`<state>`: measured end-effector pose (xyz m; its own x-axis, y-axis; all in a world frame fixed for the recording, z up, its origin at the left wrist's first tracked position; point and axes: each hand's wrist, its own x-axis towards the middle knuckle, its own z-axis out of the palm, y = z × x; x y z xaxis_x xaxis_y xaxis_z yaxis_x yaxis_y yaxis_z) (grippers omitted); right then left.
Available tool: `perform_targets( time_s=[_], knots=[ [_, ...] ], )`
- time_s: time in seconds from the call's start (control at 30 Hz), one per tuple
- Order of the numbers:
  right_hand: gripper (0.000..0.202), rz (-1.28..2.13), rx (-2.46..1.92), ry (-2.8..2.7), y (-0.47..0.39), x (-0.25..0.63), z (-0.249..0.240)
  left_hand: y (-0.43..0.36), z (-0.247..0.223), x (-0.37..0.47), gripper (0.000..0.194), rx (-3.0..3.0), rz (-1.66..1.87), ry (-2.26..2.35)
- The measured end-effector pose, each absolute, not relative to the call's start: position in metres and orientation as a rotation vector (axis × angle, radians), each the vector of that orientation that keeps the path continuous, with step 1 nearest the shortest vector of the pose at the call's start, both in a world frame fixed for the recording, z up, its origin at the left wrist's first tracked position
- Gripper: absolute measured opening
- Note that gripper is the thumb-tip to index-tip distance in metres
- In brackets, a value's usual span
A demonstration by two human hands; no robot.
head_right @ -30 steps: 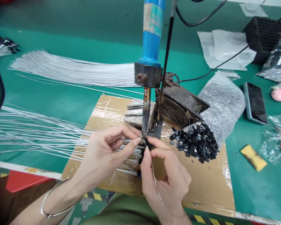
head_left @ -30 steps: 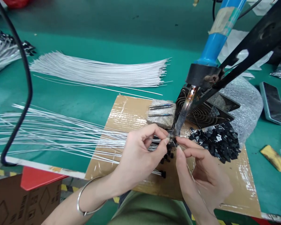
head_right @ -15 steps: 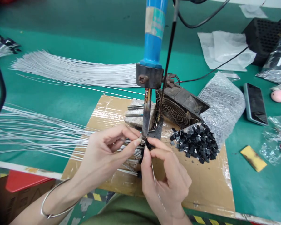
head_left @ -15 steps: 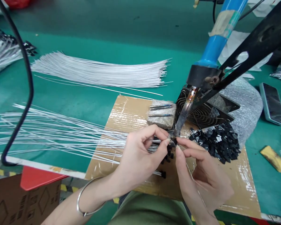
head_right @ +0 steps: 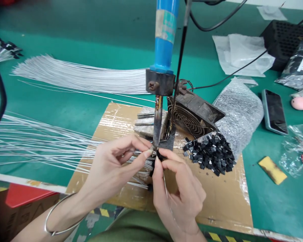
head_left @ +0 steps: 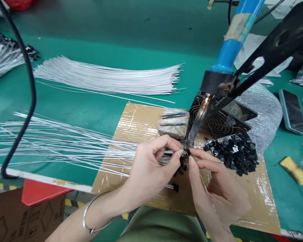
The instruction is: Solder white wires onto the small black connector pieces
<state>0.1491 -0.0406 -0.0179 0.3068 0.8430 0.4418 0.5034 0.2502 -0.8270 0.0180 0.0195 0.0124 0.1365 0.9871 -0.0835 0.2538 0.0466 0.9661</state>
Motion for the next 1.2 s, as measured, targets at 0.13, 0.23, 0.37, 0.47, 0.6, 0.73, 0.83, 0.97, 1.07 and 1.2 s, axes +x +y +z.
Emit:
perform_targets(
  time_s=[0.13, 0.23, 0.37, 0.47, 0.6, 0.73, 0.83, 0.97, 1.07, 1.2],
  knots=[
    [0.024, 0.346, -1.373, -1.306, -0.0403, 0.1475, -0.0204, 0.0193, 0.0118, 0.0173, 0.012, 1.405, 0.937, 1.296],
    [0.024, 0.346, -1.374, -1.302, -0.0405, 0.1470, -0.0219, 0.0192, 0.0119, 0.0170, 0.012, 1.399, 0.936, 1.293],
    [0.021, 0.351, -1.395, -1.307, -0.0407, 0.1476, -0.0232, 0.0196, 0.0116, 0.0170, 0.012, 1.398, 0.923, 1.308],
    [0.021, 0.341, -1.386, -1.315, -0.0405, 0.1479, -0.0236, 0.0199, 0.0116, 0.0173, 0.013, 1.415, 0.923, 1.309],
    [0.022, 0.347, -1.370, -1.307, -0.0402, 0.1473, -0.0232, 0.0194, 0.0121, 0.0178, 0.014, 1.434, 0.941, 1.294],
    [0.023, 0.322, -1.367, -1.330, -0.0386, 0.1477, -0.0219, 0.0182, 0.0123, 0.0170, 0.014, 1.446, 0.943, 1.296],
    [0.024, 0.299, -1.365, -1.359, -0.0372, 0.1489, -0.0207, 0.0173, 0.0126, 0.0169, 0.014, 1.440, 0.945, 1.283],
    [0.026, 0.308, -1.357, -1.373, -0.0377, 0.1494, -0.0204, 0.0169, 0.0123, 0.0172, 0.014, 1.460, 0.948, 1.291],
    [0.024, 0.347, -1.349, -1.322, -0.0396, 0.1493, -0.0227, 0.0176, 0.0111, 0.0163, 0.014, 1.458, 0.947, 1.299],
    [0.022, 0.409, -1.355, -1.280, -0.0424, 0.1492, -0.0272, 0.0190, 0.0095, 0.0158, 0.013, 1.472, 0.913, 1.328]
  ],
)
